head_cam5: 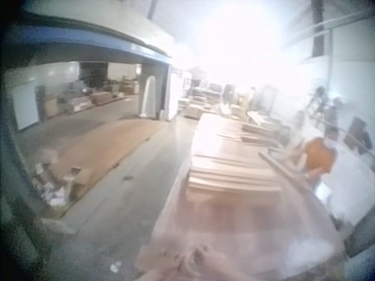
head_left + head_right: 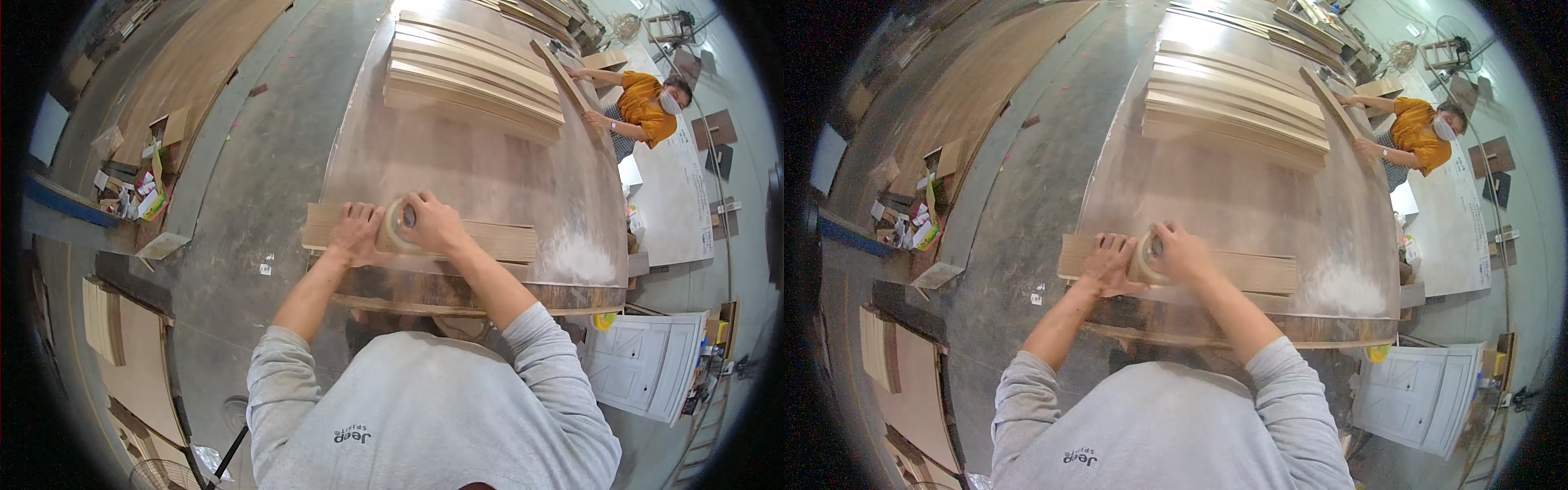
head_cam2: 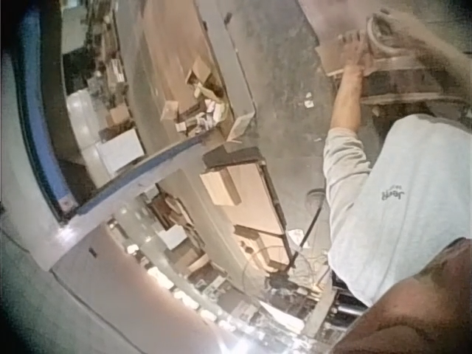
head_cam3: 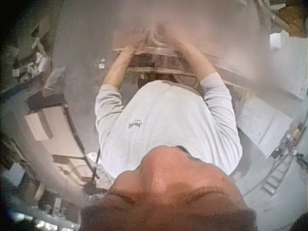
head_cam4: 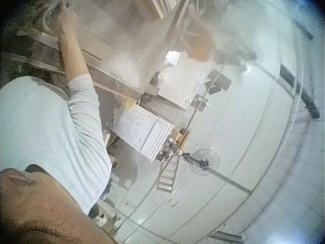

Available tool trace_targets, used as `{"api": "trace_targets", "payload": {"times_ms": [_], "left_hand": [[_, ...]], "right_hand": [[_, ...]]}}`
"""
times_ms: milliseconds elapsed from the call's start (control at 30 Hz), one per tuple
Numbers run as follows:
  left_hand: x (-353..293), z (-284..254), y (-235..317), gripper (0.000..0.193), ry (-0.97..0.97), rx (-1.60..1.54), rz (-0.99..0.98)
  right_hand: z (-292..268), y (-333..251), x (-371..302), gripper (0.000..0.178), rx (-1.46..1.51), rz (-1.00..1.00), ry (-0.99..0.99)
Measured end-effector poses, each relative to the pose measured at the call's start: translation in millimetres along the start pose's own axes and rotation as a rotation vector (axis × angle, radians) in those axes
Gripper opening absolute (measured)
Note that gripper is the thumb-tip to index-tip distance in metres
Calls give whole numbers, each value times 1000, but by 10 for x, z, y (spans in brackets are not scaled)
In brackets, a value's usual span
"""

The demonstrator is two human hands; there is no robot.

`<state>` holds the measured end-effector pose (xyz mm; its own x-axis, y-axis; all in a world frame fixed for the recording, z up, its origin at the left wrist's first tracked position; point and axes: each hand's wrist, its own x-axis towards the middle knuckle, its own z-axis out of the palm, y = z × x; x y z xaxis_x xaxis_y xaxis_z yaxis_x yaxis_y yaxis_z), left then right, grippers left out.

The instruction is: Sanding wood planks using a hand-held power sander and organizing them on a workbench.

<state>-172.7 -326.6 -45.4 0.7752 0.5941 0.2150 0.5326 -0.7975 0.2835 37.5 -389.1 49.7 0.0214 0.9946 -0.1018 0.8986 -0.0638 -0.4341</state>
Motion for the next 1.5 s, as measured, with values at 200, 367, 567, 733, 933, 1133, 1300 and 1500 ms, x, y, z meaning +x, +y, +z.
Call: {"api": "trace_targets", "payload": {"times_ms": [200,367,567,733,933,1133,1300,1500], "left_hand": [[-9,57,-19,124,43,31,-6],[-23,83,-23,131,41,25,11],[-13,63,-54,131,82,80,67],[-37,35,-24,130,30,76,31],[-28,27,-40,127,28,63,49],[-22,96,-64,138,15,76,53],[-29,84,-38,129,81,-15,59],[-21,46,-59,140,-21,-17,37]], "right_hand": [[-74,128,-64,43,-85,101,-17],[-121,195,-193,40,-62,64,-26],[-53,133,-20,41,-65,10,-2],[-80,132,41,41,-45,58,27],[-43,160,-11,40,-56,22,-92],[-346,617,-186,42,-102,216,24],[-200,536,-707,39,-57,142,-13],[-168,747,-1010,44,46,248,19]]}}
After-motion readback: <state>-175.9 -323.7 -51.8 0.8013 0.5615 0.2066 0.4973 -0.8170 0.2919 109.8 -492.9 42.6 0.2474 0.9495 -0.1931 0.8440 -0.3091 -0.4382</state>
